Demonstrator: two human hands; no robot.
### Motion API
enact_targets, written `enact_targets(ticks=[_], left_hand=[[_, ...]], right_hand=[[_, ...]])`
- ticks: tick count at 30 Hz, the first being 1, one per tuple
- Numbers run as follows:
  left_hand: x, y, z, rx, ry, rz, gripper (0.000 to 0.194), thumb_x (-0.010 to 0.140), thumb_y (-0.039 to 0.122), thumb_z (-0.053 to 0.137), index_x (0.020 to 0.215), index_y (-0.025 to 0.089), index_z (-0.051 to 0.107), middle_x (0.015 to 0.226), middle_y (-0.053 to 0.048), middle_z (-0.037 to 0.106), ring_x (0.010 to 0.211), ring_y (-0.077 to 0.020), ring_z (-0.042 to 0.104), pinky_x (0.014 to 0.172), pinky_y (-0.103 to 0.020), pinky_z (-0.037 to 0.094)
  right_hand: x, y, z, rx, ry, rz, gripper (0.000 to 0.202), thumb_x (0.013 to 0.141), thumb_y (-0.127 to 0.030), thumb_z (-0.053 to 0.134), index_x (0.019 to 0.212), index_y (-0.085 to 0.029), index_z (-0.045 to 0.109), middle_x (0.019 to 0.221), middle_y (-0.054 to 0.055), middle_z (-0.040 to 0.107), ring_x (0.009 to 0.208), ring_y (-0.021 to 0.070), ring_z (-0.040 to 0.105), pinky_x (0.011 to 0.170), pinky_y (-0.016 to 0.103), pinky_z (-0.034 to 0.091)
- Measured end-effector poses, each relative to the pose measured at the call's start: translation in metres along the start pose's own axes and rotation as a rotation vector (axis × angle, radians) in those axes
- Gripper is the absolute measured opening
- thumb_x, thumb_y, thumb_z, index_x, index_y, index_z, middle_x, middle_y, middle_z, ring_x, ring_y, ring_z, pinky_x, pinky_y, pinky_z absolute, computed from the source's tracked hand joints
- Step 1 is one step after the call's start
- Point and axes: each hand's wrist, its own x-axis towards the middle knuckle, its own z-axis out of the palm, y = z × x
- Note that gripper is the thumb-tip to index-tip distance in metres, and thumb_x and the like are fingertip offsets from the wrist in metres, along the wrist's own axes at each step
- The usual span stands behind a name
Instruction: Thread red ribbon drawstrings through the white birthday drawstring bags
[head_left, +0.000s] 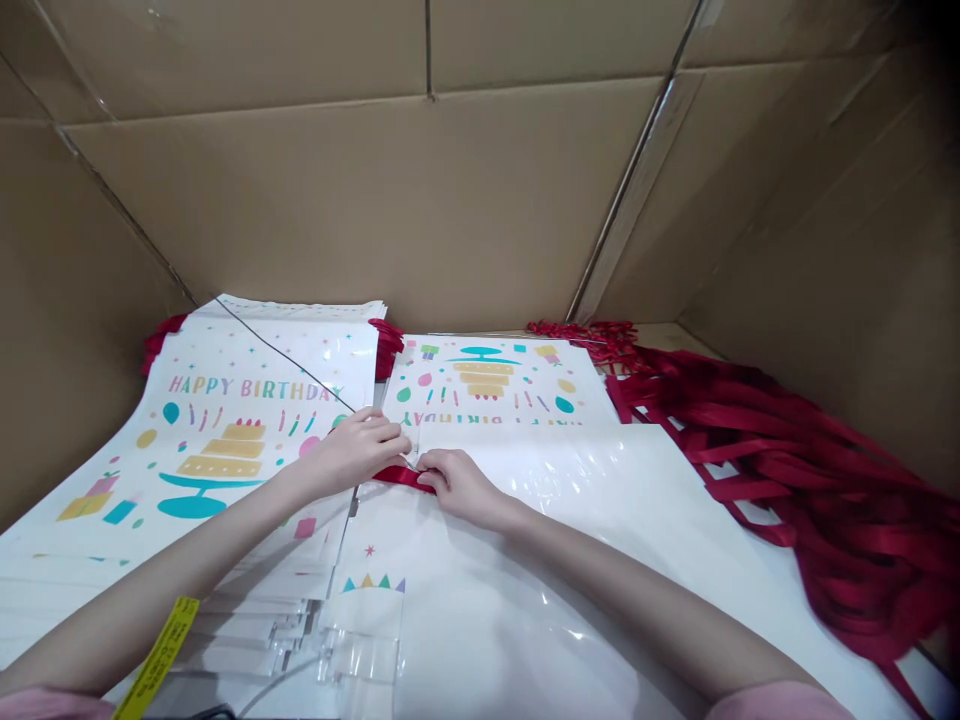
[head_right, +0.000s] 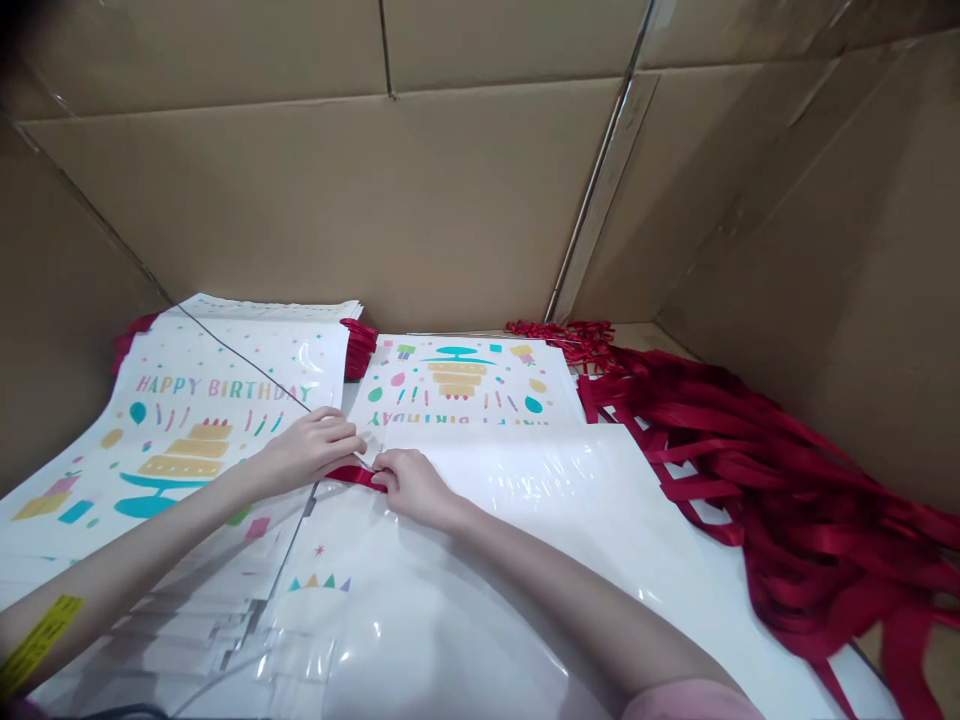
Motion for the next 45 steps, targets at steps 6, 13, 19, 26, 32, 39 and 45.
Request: enact_targets(ticks=[6, 13, 19, 26, 32, 39, 45], left_hand=[[-0.017, -0.006, 0.010, -0.147, 0.003, -0.097, 0.031, 0.098, 0.026, 0.035, 0.080, 0.018, 0.059, 0.072, 0.001, 0.060, 0.062, -0.0107, 0.052, 0.062, -0.025, 0.032], [-0.035, -0.001, 0.000, -0.204, 0.084, -0.209, 0.034, 0.098, 0.028, 0.035, 0.080, 0.018, 0.062, 0.073, -0.001, 0.063, 0.063, -0.0112, 0.052, 0.062, -0.023, 0.033], [-0.045, -0.001, 0.002, -0.248, 0.093, -0.273, 0.029, 0.097, 0.029, 0.039, 0.083, 0.019, 0.062, 0.080, 0.000, 0.066, 0.068, -0.0116, 0.056, 0.066, -0.023, 0.037], [-0.045, 0.000, 0.002, -0.293, 0.080, -0.362, 0.028, 0.095, 0.031, 0.040, 0.083, 0.019, 0.063, 0.079, 0.000, 0.065, 0.068, -0.0122, 0.057, 0.062, -0.022, 0.036], [-0.025, 0.003, -0.017, -0.511, -0.065, -0.385, 0.021, 0.092, 0.026, 0.043, 0.092, 0.020, 0.063, 0.089, 0.000, 0.066, 0.071, -0.0128, 0.056, 0.063, -0.021, 0.036], [0.004, 0.000, -0.006, -0.630, -0.265, -0.273, 0.026, 0.090, 0.033, 0.047, 0.080, 0.019, 0.066, 0.072, 0.001, 0.064, 0.064, -0.0123, 0.053, 0.057, -0.021, 0.031], [0.016, -0.011, 0.004, -0.667, -0.357, -0.158, 0.030, 0.090, 0.036, 0.045, 0.077, 0.017, 0.064, 0.070, 0.001, 0.061, 0.061, -0.0114, 0.050, 0.055, -0.021, 0.029]], right_hand=[[-0.007, -0.005, -0.003, 0.350, 0.001, 0.116, 0.020, 0.087, -0.023, 0.047, 0.081, -0.016, 0.065, 0.067, 0.000, 0.057, 0.058, 0.0105, 0.047, 0.058, 0.022, 0.036], [-0.013, -0.014, 0.002, 0.617, 0.085, 0.150, 0.030, 0.074, -0.026, 0.066, 0.102, -0.016, 0.062, 0.080, 0.002, 0.065, 0.071, 0.0148, 0.060, 0.068, 0.027, 0.046], [-0.016, -0.026, 0.009, 0.498, 0.230, 0.162, 0.017, 0.075, -0.028, 0.065, 0.087, -0.017, 0.068, 0.088, 0.006, 0.067, 0.078, 0.0164, 0.063, 0.071, 0.028, 0.049], [-0.014, -0.020, 0.019, 0.472, 0.366, 0.202, 0.020, 0.073, -0.028, 0.067, 0.090, -0.018, 0.071, 0.073, 0.003, 0.068, 0.068, 0.0161, 0.062, 0.068, 0.029, 0.048], [-0.005, -0.017, 0.025, 0.648, 0.394, 0.213, 0.031, 0.065, -0.032, 0.074, 0.090, -0.017, 0.063, 0.063, 0.001, 0.066, 0.061, 0.0171, 0.063, 0.058, 0.026, 0.047], [-0.005, -0.016, 0.021, 0.660, 0.363, 0.226, 0.041, 0.062, -0.035, 0.077, 0.090, -0.019, 0.052, 0.067, 0.001, 0.067, 0.064, 0.0189, 0.066, 0.059, 0.027, 0.049], [-0.008, -0.004, 0.008, 0.597, 0.312, 0.280, 0.047, 0.056, -0.032, 0.081, 0.087, -0.019, 0.048, 0.073, -0.001, 0.064, 0.062, 0.0161, 0.064, 0.054, 0.023, 0.047]])
